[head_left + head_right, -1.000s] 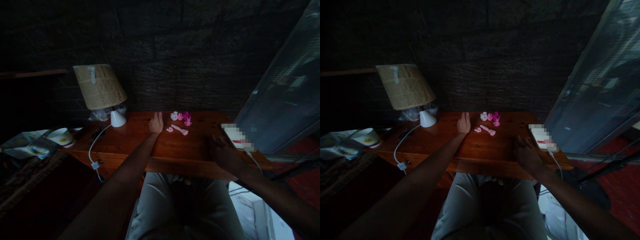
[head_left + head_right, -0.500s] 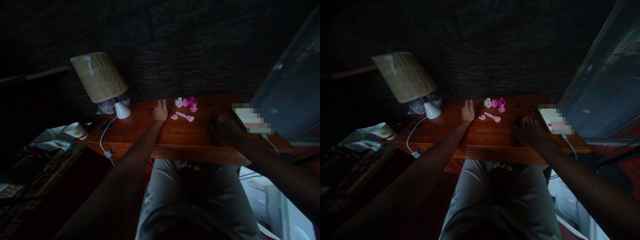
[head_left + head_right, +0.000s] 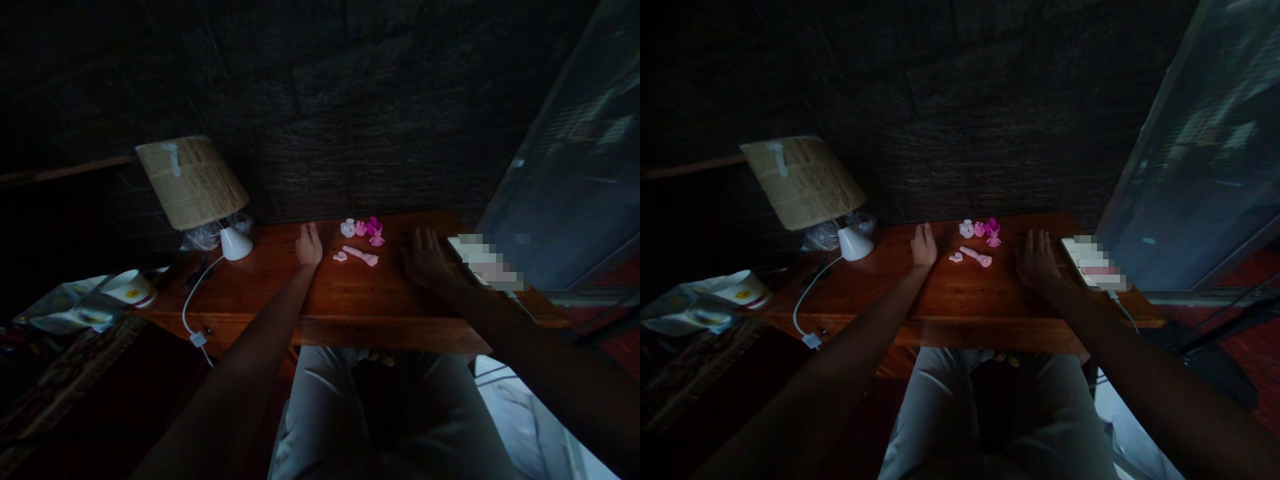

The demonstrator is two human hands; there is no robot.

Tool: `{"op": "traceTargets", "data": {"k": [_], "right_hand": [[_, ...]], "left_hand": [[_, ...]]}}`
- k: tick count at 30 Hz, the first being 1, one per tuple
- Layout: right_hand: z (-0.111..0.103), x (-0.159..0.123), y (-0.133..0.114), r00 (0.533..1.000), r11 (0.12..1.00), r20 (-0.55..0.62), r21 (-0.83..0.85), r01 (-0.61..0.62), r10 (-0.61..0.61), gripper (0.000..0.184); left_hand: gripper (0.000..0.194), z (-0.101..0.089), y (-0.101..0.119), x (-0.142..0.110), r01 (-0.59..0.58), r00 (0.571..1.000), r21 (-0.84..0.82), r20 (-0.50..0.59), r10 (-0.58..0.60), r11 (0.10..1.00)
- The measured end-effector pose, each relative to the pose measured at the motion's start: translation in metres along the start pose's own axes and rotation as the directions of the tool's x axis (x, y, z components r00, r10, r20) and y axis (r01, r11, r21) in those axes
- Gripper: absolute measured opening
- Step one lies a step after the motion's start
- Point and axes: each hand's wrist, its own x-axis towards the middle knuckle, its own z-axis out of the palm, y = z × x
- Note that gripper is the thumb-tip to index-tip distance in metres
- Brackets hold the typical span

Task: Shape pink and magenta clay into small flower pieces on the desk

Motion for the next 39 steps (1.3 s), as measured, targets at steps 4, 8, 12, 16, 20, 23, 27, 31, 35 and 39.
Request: {"op": "traceTargets", "data": {"k": [4, 8, 12, 16, 20, 23, 27, 31, 35, 39], "right_hand": [[-0.024, -0.04, 0.002, 0.987, 0.983, 0.04, 0.103, 0.153, -0.158, 0.049], [-0.056, -0.072, 0.009, 0.972, 0.965, 0.063, 0.149, 0.214, -0.225, 0.048], [-0.075, -0.08, 0.012, 0.975, 0.967, 0.071, 0.164, 0.197, -0.21, 0.053], [-0.075, -0.076, 0.003, 0.964, 0.957, 0.091, 0.18, 0.229, -0.248, 0.06], [-0.078, -0.079, -0.002, 0.967, 0.958, 0.094, 0.185, 0.217, -0.238, 0.045], [-0.089, -0.084, 0.005, 0.969, 0.963, 0.103, 0.172, 0.207, -0.226, 0.042], [-0.102, -0.095, 0.017, 0.972, 0.973, 0.091, 0.11, 0.205, -0.215, 0.046], [-0.1, -0.114, 0.021, 0.968, 0.971, 0.073, 0.031, 0.238, -0.239, 0.069], [-0.1, -0.121, 0.019, 0.952, 0.959, 0.115, 0.025, 0.282, -0.283, 0.081], [-0.109, -0.109, 0.015, 0.94, 0.947, 0.136, 0.117, 0.299, -0.314, 0.082]], "left_hand": [[0.043, 0.004, -0.012, 0.006, 0.04, 0.997, -0.153, -0.059, -0.05, 0.987], [0.05, 0.009, -0.023, 0.013, 0.077, 0.983, -0.267, -0.139, -0.118, 0.961], [0.053, 0.011, -0.027, 0.015, 0.078, 0.983, -0.3, -0.134, -0.123, 0.951], [0.052, 0.01, -0.027, 0.015, 0.091, 0.982, -0.308, -0.128, -0.136, 0.947], [0.051, 0.011, -0.03, 0.015, 0.081, 0.983, -0.315, -0.129, -0.127, 0.946], [0.051, 0.012, -0.031, 0.015, 0.079, 0.984, -0.323, -0.125, -0.125, 0.943], [0.05, 0.012, -0.031, 0.015, 0.083, 0.984, -0.335, -0.121, -0.13, 0.939], [0.046, 0.01, -0.029, 0.015, 0.083, 0.985, -0.344, -0.116, -0.13, 0.935], [0.043, 0.01, -0.029, 0.014, 0.083, 0.985, -0.353, -0.113, -0.131, 0.932], [0.041, 0.011, -0.029, 0.015, 0.09, 0.984, -0.36, -0.11, -0.139, 0.929]]}}
